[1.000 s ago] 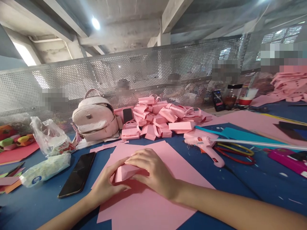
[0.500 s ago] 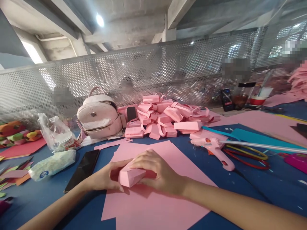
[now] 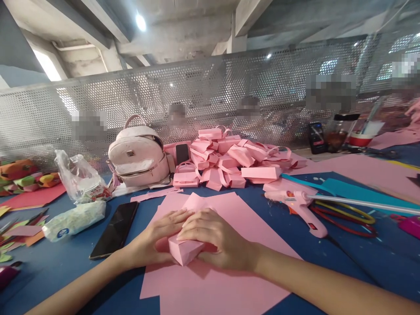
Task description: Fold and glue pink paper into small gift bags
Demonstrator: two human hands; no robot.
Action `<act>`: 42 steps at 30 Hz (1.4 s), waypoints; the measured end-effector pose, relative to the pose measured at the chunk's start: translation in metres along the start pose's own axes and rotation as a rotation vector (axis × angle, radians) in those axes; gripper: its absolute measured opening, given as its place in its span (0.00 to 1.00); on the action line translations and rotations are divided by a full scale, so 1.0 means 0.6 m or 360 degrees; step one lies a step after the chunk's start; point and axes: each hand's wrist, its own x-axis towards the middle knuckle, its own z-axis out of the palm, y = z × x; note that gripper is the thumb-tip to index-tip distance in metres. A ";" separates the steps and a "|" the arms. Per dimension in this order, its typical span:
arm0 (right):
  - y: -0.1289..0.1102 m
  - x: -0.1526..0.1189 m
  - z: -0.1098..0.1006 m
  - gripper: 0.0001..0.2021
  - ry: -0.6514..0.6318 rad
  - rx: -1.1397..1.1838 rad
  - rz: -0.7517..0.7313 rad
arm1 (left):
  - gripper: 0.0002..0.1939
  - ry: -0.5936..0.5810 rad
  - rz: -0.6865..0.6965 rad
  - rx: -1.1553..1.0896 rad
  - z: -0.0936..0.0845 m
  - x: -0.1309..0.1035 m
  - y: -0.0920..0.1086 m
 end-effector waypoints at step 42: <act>0.004 -0.002 -0.005 0.20 0.0263 -0.0344 0.0074 | 0.68 0.0648 -0.0750 -0.0595 0.054 -0.007 0.005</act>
